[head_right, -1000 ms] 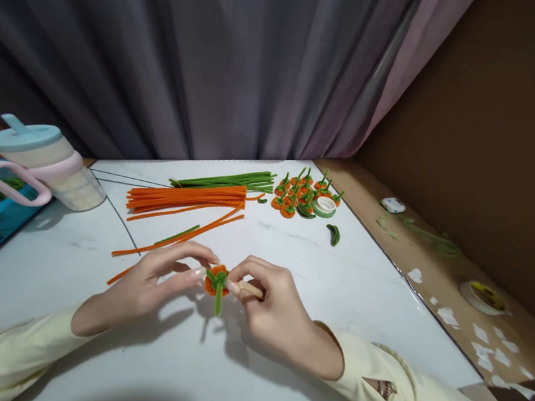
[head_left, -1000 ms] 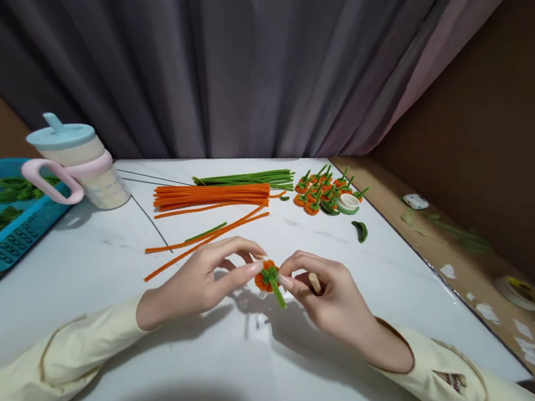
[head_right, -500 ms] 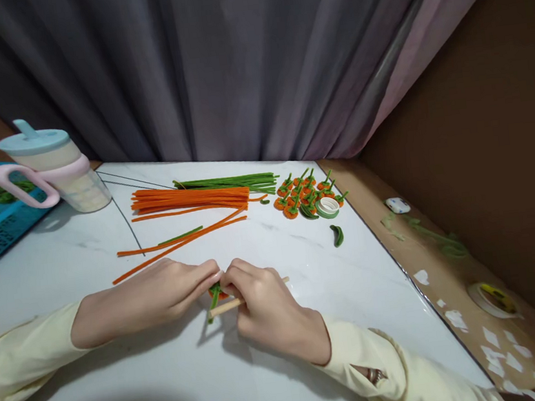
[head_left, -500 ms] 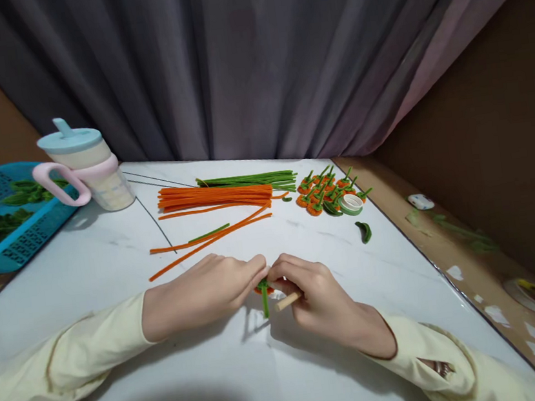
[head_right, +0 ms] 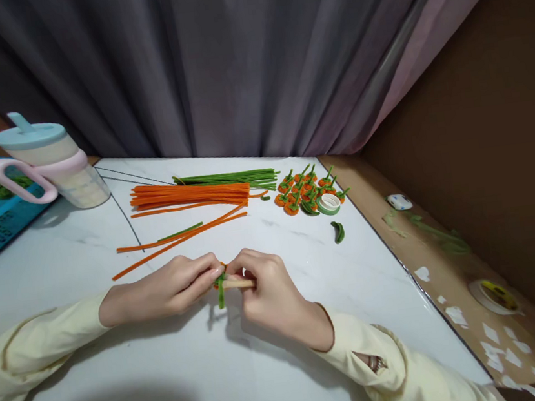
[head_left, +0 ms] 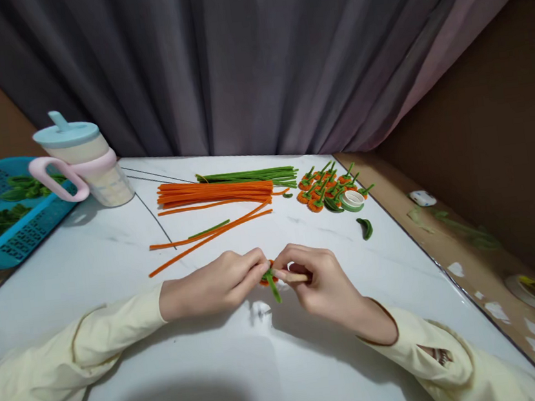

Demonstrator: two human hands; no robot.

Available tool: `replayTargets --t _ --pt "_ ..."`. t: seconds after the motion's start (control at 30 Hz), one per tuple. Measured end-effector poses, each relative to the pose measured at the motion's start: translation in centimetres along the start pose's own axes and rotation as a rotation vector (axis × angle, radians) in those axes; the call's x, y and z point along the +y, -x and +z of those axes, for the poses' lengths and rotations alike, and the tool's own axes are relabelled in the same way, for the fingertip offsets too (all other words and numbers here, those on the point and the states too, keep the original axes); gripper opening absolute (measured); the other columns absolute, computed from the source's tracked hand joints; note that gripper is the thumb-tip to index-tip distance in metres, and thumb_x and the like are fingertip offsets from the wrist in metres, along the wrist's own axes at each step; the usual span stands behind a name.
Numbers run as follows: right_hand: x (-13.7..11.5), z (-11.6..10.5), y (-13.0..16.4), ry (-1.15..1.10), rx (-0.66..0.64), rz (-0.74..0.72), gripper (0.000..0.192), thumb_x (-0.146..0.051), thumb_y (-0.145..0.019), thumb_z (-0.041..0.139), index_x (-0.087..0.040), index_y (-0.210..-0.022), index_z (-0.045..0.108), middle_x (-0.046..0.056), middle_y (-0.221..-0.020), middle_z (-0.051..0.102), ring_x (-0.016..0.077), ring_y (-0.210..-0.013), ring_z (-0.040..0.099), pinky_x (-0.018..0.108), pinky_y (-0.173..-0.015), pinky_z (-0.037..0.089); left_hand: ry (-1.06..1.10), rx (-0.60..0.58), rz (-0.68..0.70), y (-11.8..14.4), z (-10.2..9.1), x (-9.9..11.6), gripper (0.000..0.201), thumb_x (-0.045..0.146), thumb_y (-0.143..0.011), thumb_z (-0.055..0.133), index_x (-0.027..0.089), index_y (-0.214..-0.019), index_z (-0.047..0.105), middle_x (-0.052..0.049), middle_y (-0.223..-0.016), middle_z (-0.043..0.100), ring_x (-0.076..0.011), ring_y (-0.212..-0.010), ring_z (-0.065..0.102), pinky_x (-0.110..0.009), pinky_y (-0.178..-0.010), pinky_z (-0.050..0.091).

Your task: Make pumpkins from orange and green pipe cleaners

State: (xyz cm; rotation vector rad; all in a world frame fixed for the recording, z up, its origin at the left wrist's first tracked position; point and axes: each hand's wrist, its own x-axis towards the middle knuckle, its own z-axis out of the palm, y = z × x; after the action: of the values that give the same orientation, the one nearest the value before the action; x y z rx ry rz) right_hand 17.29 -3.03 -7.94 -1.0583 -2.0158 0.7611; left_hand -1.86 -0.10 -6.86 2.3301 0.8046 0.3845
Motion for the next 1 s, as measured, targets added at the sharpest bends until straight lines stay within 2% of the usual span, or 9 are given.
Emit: replayTargets --t 0.1,0.2,0.33,0.6,0.7,0.8,0.9,1.0 --pt "-0.5 0.0 0.1 -0.045 0.039 0.095 0.012 -0.008 -0.072 0.049 -0.016 -0.067 0.057 0.001 -0.063 0.056 0.0099 -0.055 0.044 0.022 -0.050 0.031 0.095 0.050 -0.029 0.2 0.2 0.3 0.026 0.027 -0.097 0.031 0.020 -0.074 0.039 0.006 -0.054 0.041 -0.0106 -0.048 0.041 -0.023 -0.051 0.030" --pt "-0.9 0.3 0.3 -0.114 0.080 0.190 0.013 -0.014 -0.076 0.050 -0.015 -0.065 0.057 0.001 -0.061 0.055 0.0102 -0.055 0.044 0.022 -0.049 0.030 0.275 0.030 -0.102 0.4 0.4 0.7 0.026 0.030 -0.098 0.030 0.021 -0.075 0.038 0.008 -0.046 0.039 -0.0095 -0.040 0.041 -0.021 -0.046 0.032" --pt "-1.5 0.5 0.7 -0.189 0.134 0.242 0.014 -0.019 -0.079 0.052 -0.015 -0.066 0.058 0.001 -0.060 0.054 0.0105 -0.054 0.043 0.022 -0.047 0.030 0.492 0.043 -0.172 0.5 0.7 1.0 0.027 0.036 -0.098 0.032 0.020 -0.078 0.040 0.010 -0.044 0.037 -0.0080 -0.036 0.044 -0.019 -0.042 0.035" --pt "-1.9 0.9 1.0 -0.232 0.142 0.282 0.016 -0.024 -0.080 0.053 -0.015 -0.066 0.057 0.000 -0.059 0.050 0.0088 -0.051 0.036 0.022 -0.045 0.026 0.635 0.052 -0.233 0.6 1.2 1.0 0.030 0.040 -0.097 0.036 0.019 -0.078 0.043 0.011 -0.042 0.036 -0.0075 -0.034 0.045 -0.017 -0.038 0.035" --pt "-1.8 0.7 0.8 -0.317 0.112 0.336 0.017 -0.027 -0.078 0.055 -0.014 -0.066 0.057 -0.001 -0.058 0.049 0.0076 -0.048 0.034 0.022 -0.045 0.025 0.675 -0.021 -0.278 0.4 0.7 0.6 0.032 0.044 -0.096 0.038 0.019 -0.078 0.044 0.010 -0.045 0.039 -0.0086 -0.037 0.050 -0.016 -0.036 0.036" --pt "-1.5 0.3 0.5 -0.426 0.077 0.426 0.019 -0.031 -0.076 0.059 -0.014 -0.067 0.058 -0.003 -0.055 0.048 0.0069 -0.046 0.032 0.022 -0.044 0.025 0.685 -0.079 -0.272 0.1 0.1 0.2 0.034 0.048 -0.095 0.039 0.018 -0.081 0.046 0.007 -0.052 0.049 -0.0083 -0.041 0.052 -0.017 -0.039 0.040" --pt "-1.1 0.0 0.1 -0.484 0.109 0.502 0.021 -0.034 -0.073 0.063 -0.013 -0.069 0.060 -0.003 -0.056 0.048 0.0063 -0.046 0.031 0.022 -0.044 0.024 0.724 -0.019 -0.257 -0.1 -0.3 0.0 0.032 0.051 -0.093 0.042 0.019 -0.087 0.046 0.007 -0.058 0.052 -0.0075 -0.044 0.051 -0.016 -0.039 0.041" --pt "-0.7 -0.1 -0.1 -0.529 0.130 0.547 0.023 -0.035 -0.071 0.067 -0.012 -0.071 0.063 -0.003 -0.055 0.048 0.0055 -0.045 0.029 0.023 -0.044 0.023 0.779 0.043 -0.271 -0.4 -0.3 -0.2 0.031 0.049 -0.090 0.049 0.023 -0.106 0.043 0.008 -0.063 0.053 -0.0080 -0.046 0.053 -0.016 -0.039 0.043"
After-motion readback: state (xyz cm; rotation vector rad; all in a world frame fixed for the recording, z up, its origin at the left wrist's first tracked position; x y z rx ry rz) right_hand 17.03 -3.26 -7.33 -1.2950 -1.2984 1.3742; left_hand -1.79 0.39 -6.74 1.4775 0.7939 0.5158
